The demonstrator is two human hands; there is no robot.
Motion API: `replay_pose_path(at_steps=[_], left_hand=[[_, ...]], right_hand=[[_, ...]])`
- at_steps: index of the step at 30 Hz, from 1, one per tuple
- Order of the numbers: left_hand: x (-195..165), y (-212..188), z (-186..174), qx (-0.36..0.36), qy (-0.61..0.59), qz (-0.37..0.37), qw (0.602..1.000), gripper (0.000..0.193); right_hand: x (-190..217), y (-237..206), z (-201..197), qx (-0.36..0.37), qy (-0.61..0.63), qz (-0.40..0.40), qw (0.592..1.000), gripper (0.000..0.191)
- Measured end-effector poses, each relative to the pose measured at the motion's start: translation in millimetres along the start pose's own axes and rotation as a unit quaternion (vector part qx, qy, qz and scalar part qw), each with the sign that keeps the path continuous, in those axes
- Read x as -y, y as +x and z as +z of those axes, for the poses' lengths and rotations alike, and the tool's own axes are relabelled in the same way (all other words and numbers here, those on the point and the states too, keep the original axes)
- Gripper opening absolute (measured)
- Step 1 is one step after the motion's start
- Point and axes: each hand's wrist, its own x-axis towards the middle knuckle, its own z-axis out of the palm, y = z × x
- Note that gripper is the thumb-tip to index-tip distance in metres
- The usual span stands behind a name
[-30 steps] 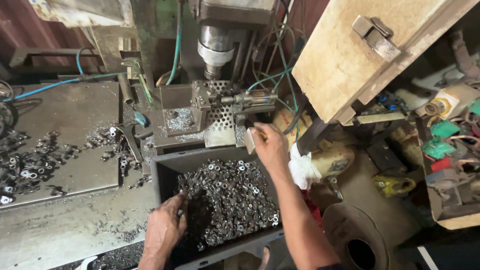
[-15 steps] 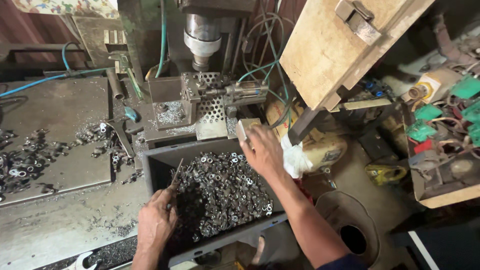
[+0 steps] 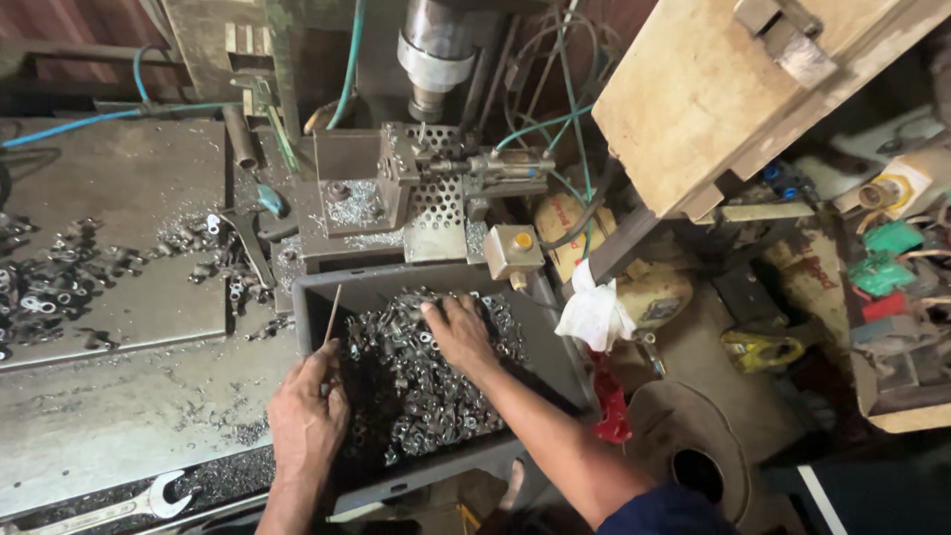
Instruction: The person repeatedly picks small metal parts from a bin, places each into a fixture under a drill press, and operates the machine to process them. The person then removes the processed parts and returns them to the bin, continuing the cycle.
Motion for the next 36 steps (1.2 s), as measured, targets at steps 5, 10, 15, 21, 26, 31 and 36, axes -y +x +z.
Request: replay_pose_path(at_steps=[5, 10, 15, 21, 26, 31, 36], left_hand=[[1.9, -0.9, 4.1, 0.002, -0.002, -0.004, 1.000, 0.038], [0.7, -2.7, 1.8, 0.007, -0.008, -0.013, 1.000, 0.047], [-2.1, -3.3, 0.7, -0.001, 0.007, 0.002, 1.000, 0.047], [-0.7, -8.9, -2.8, -0.005, 0.003, 0.024, 1.000, 0.047], [0.5, -4.7, -0.8, -0.024, -0.008, 0.016, 1.000, 0.045], [1.4, -1.2, -0.3, 0.005, 0.030, -0.002, 1.000, 0.042], [3.7, -5.0, -2.3, -0.022, -0.008, 0.036, 0.999, 0.045]], right_hand=[[15.8, -20.9, -0.2, 0.083, -0.083, -0.063, 0.991, 0.086], [46.7, -42.4, -8.6, 0.177, -0.157, -0.103, 0.966, 0.110], [64.6, -93.2, -24.6, 0.222, -0.121, -0.218, 0.943, 0.089], [62.8, -84.6, -35.9, 0.289, 0.053, -0.115, 0.949, 0.077], [80.7, -21.5, 13.9, 0.100, -0.028, -0.109, 0.989, 0.084], [81.3, -49.2, 70.5, 0.088, -0.209, -0.226, 0.948, 0.070], [58.3, -87.7, 37.8, 0.260, -0.256, -0.279, 0.888, 0.053]])
